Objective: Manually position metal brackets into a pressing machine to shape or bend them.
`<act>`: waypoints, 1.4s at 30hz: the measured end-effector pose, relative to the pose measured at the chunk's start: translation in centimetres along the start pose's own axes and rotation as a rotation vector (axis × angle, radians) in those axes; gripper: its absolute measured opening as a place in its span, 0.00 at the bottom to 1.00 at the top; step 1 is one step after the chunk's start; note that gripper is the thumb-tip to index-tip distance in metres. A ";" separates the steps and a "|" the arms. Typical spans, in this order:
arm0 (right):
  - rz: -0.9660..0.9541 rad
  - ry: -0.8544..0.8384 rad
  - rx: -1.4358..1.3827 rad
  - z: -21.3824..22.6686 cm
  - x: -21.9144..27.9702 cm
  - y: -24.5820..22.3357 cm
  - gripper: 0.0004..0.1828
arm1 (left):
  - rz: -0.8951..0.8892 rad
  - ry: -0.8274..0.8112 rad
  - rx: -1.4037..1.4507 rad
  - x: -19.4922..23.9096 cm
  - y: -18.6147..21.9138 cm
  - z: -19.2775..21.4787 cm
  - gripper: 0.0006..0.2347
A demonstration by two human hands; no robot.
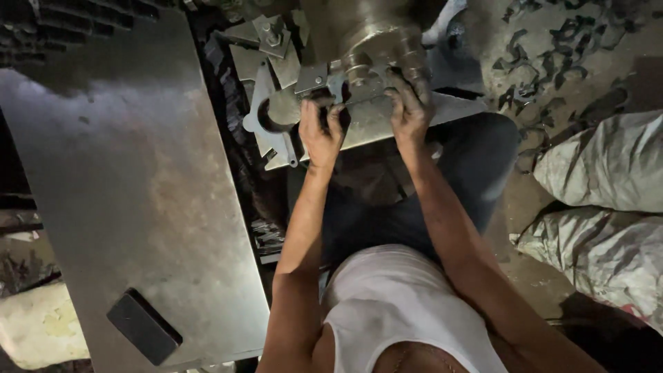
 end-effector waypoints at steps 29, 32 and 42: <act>-0.522 -0.095 0.113 11.2 3.6 16.3 0.24 | 0.511 -0.010 -0.402 -2.7 -1.8 10.9 0.15; -0.788 -0.444 -0.350 5.7 6.6 8.9 0.28 | 0.393 0.002 -0.071 0.7 -0.6 7.9 0.16; -1.118 -0.637 -0.539 -5.7 9.3 -0.2 0.18 | 0.837 0.201 0.622 4.3 -6.6 -0.7 0.11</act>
Point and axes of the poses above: each hand's wrist, its own x-axis away from the middle knuckle, its own z-axis out of the back of the hand, y = z × x, the point moved 9 cm from there along -x, towards the middle knuckle, and after that the axes turned 8 degrees about x, right-handed, at the moved point
